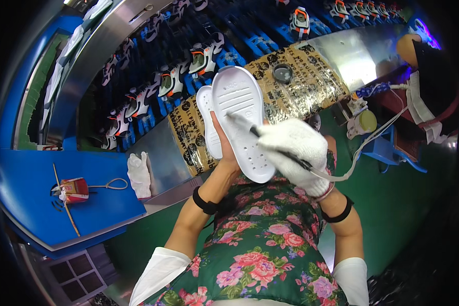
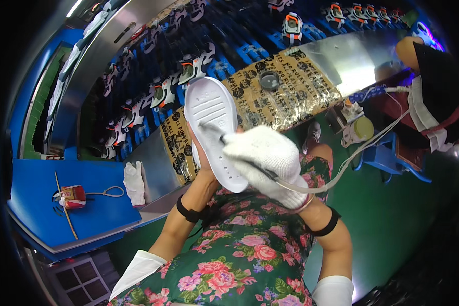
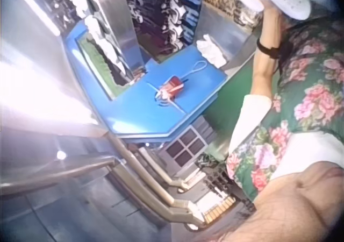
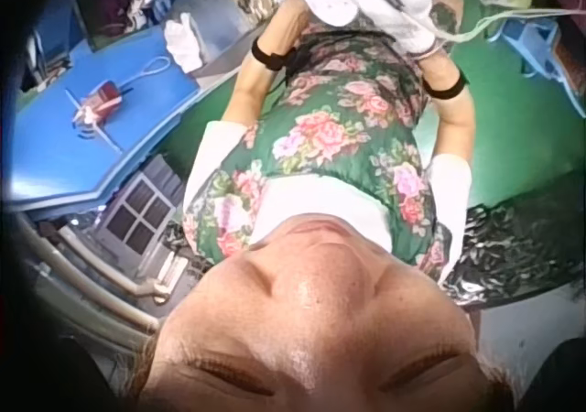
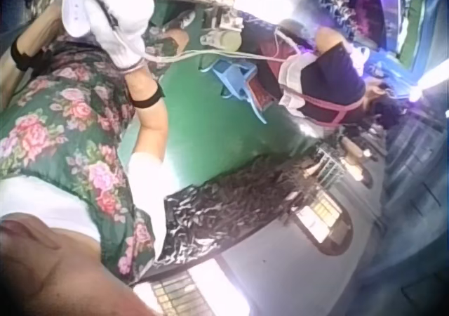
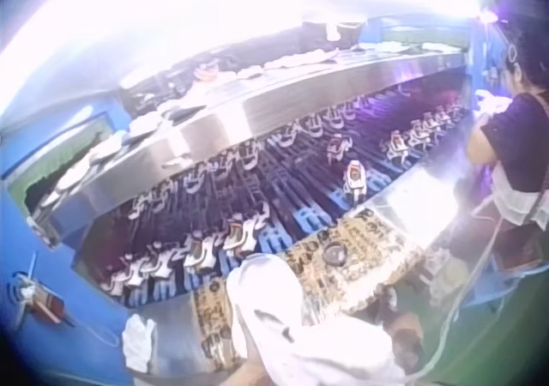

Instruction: Applying glue to shoe insoles using a brush on a manufacturing production line.

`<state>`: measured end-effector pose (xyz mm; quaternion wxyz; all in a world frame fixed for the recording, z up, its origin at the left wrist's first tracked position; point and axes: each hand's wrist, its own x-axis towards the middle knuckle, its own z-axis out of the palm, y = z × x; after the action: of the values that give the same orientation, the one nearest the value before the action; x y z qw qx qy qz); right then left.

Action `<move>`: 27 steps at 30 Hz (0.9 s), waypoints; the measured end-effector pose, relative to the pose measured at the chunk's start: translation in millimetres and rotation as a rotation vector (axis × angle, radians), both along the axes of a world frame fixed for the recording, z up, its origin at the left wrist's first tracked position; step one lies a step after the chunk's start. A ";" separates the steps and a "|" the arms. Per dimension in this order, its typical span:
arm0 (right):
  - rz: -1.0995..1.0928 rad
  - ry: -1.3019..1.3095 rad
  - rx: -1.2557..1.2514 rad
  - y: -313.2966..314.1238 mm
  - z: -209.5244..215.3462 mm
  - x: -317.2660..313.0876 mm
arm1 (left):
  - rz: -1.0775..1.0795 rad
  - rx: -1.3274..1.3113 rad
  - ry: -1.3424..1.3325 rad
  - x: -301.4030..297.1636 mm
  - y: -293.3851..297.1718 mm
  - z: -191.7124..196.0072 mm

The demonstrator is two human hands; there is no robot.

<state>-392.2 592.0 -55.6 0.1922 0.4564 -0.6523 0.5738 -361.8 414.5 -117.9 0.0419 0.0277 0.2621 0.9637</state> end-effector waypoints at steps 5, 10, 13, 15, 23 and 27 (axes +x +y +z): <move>0.131 0.080 0.053 -7.2 -8.6 19.0 | -0.194 0.136 0.074 -5.4 -10.0 -1.1; 0.023 0.019 0.010 2.1 -6.7 6.7 | -0.078 0.177 -0.010 -8.8 -8.4 5.4; 0.042 0.109 0.050 -5.6 -19.0 26.2 | -0.020 0.124 -0.060 -16.4 -15.5 0.1; 0.103 0.064 0.005 -3.1 -19.3 25.6 | -0.032 0.147 -0.049 -18.1 -15.7 -1.2; 0.073 0.101 0.113 2.5 -22.5 31.5 | -0.066 -0.010 -0.058 -29.0 -23.8 9.9; 0.415 -0.221 0.011 6.5 -17.3 22.2 | -0.161 -0.045 -0.023 -35.1 -39.3 8.1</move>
<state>-370.0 598.5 -72.8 -0.0050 0.5163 -0.5645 0.6440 -396.8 375.2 -109.7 0.1231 0.0367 0.2802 0.9513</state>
